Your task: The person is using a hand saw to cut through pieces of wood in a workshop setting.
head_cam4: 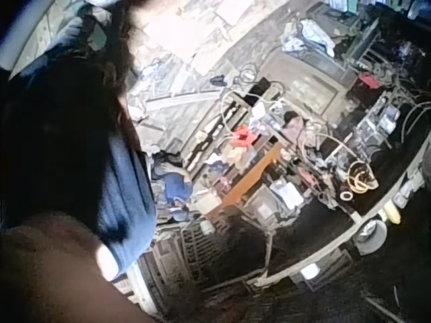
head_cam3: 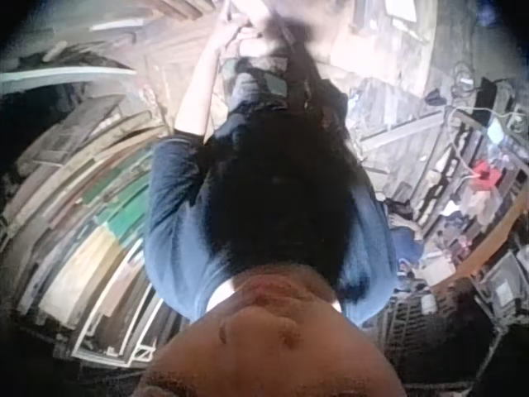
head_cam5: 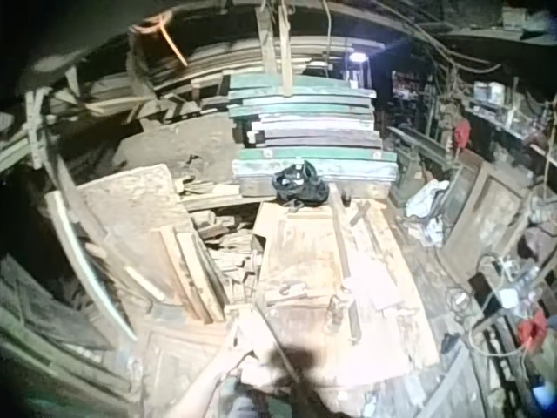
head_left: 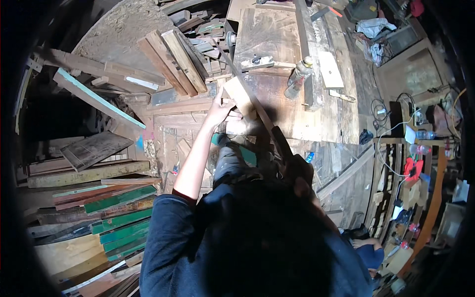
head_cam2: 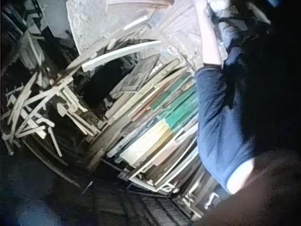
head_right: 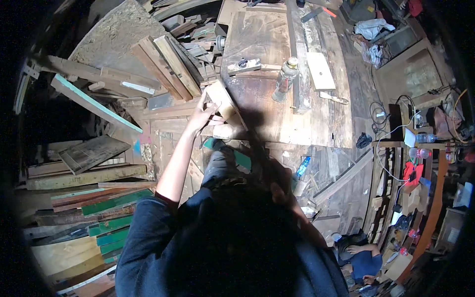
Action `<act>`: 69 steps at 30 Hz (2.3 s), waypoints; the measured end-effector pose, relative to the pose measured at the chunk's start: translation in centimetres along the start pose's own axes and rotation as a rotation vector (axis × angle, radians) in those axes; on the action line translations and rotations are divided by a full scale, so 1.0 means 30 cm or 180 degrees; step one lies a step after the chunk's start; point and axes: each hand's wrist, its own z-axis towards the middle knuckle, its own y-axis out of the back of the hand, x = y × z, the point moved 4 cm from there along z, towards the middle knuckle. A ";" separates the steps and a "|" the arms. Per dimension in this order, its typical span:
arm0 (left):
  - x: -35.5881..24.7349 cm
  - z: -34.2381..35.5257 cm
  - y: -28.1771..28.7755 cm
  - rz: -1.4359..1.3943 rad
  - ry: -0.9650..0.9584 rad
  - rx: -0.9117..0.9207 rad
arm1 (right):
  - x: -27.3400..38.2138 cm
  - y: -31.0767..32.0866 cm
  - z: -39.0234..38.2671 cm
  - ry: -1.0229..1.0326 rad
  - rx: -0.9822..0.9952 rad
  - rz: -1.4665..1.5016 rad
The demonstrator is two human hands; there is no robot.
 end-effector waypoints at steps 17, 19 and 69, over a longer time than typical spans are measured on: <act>0.020 0.032 -0.011 0.0269 -0.0312 0.0003 | -0.004 0.019 -0.034 -0.0441 0.0121 -0.0343; 0.005 0.022 -0.015 0.0527 -0.0453 -0.0417 | -0.010 0.021 -0.034 -0.0462 0.0130 -0.0349; 0.102 0.185 -0.062 -0.0180 -0.2243 -0.2125 | 0.005 0.066 -0.117 -0.0621 -0.0105 -0.1209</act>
